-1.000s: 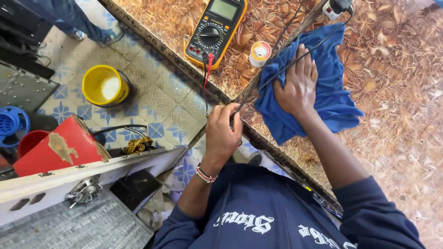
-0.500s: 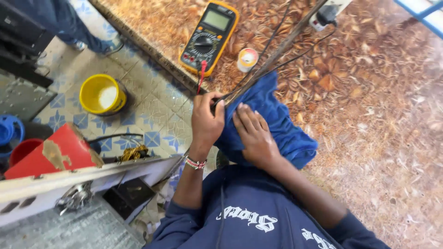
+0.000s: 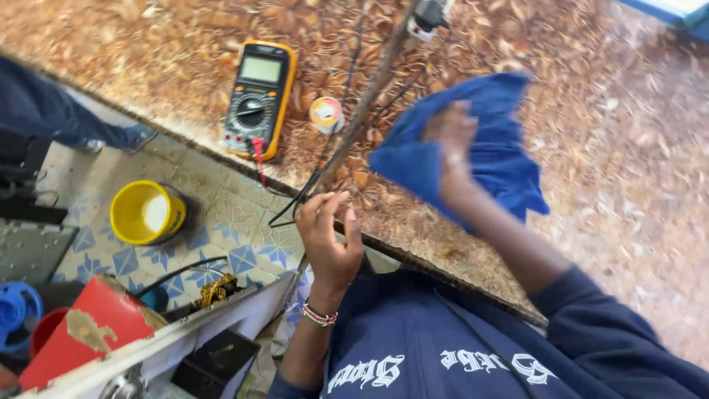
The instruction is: The person is cleaning a long workbench by wiping it with a wet blue cloth, moving various electronics repair tools out of the way to ensure the entire surface is cleaned.
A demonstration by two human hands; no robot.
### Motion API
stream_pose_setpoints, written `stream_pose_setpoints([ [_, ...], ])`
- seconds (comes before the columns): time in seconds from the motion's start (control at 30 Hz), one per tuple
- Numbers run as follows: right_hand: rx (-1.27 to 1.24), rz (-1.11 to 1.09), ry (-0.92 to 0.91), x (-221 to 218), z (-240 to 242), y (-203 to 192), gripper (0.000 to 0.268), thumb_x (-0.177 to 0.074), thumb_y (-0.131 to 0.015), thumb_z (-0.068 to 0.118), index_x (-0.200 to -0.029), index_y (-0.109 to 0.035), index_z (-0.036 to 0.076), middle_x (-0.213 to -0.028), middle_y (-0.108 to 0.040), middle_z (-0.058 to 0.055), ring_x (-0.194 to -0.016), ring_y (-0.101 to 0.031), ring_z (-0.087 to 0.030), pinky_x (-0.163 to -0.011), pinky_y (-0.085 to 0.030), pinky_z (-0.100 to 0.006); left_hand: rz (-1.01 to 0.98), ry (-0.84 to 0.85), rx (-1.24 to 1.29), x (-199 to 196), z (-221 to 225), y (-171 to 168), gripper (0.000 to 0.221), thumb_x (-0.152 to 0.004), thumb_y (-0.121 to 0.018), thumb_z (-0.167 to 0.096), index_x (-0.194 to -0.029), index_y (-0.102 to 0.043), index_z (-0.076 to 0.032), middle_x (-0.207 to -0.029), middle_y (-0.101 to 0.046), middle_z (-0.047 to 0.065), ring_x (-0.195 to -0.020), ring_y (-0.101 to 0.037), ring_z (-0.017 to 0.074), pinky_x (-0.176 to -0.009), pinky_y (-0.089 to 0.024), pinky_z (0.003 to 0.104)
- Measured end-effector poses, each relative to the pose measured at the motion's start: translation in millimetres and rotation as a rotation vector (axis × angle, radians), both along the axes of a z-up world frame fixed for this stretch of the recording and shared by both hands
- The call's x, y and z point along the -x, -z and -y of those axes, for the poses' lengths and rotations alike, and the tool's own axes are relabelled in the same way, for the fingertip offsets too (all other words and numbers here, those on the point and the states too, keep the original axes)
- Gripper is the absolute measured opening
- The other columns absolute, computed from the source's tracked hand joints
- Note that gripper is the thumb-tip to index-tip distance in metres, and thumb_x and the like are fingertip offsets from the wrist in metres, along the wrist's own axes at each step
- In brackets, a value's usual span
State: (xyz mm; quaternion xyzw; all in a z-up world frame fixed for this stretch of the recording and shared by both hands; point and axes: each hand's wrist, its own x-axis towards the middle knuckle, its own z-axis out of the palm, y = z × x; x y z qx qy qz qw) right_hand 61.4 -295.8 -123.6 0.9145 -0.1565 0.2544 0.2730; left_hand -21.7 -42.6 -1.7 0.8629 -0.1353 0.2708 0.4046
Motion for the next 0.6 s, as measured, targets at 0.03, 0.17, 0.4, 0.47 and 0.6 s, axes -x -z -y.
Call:
stream_pose_setpoints([
  [0.03, 0.29, -0.105, 0.02, 15.1, -54.0, -53.5, 0.043, -0.113, -0.035, 0.001, -0.156, -0.041, -0.004, -0.157, -0.04, -0.03, -0.147, -0.039, -0.038, -0.123, -0.026, -0.052, 0.034, 0.061, 0.04, -7.7, 14.0, -0.6, 0.027, -0.094, -0.065, -0.022, -0.118, -0.072, -0.012, -0.116, -0.062, 0.01, -0.112, -0.061, 0.03, -0.103, -0.043, 0.043],
  [0.17, -0.441, -0.258, -0.7, 87.5, -38.6, -87.2, 0.074, -0.092, -0.059, 0.02, -0.162, -0.036, 0.026, -0.167, -0.037, -0.005, -0.153, -0.036, -0.024, -0.126, -0.025, -0.05, 0.021, 0.186, 0.07, -13.3, 31.1, 5.6, 0.022, -0.093, -0.066, -0.022, -0.111, -0.074, -0.011, -0.109, -0.065, 0.011, -0.103, -0.066, 0.0314, -0.1, -0.047, 0.045],
  [0.4, -0.625, -0.165, -0.173, 162.3, 147.4, -87.4, 0.076, -0.103, -0.049, 0.056, -0.16, -0.043, 0.006, -0.169, -0.025, -0.025, -0.153, -0.026, -0.049, -0.122, -0.021, -0.064, -0.015, 0.144, -0.07, -12.5, 42.9, 17.5, 0.022, -0.1, -0.057, -0.018, -0.099, -0.074, -0.005, -0.107, -0.068, 0.012, -0.102, -0.064, 0.0306, -0.098, -0.05, 0.045],
  [0.47, -0.499, -0.121, -0.016, 154.5, 178.5, -87.9, 0.078, -0.108, -0.041, 0.056, -0.158, -0.047, -0.004, -0.166, -0.023, -0.033, -0.148, -0.025, -0.059, -0.119, -0.022, -0.068, 0.039, 0.105, -0.091, -18.2, 53.0, 26.4, 0.023, -0.1, -0.057, -0.018, -0.094, -0.075, -0.005, -0.104, -0.069, 0.012, -0.102, -0.065, 0.031, -0.098, -0.051, 0.045],
  [0.6, -0.667, -0.142, -0.185, 123.7, 194.7, -77.7, 0.075, -0.098, -0.055, 0.036, -0.152, -0.035, -0.013, -0.147, -0.037, -0.031, -0.138, -0.037, -0.049, -0.121, -0.029, -0.057, 0.061, 0.016, -0.118, -17.8, 52.2, 37.8, 0.025, -0.097, -0.059, -0.018, -0.085, -0.076, -0.005, -0.095, -0.069, 0.012, -0.093, -0.065, 0.0266, -0.084, -0.053, 0.04],
])
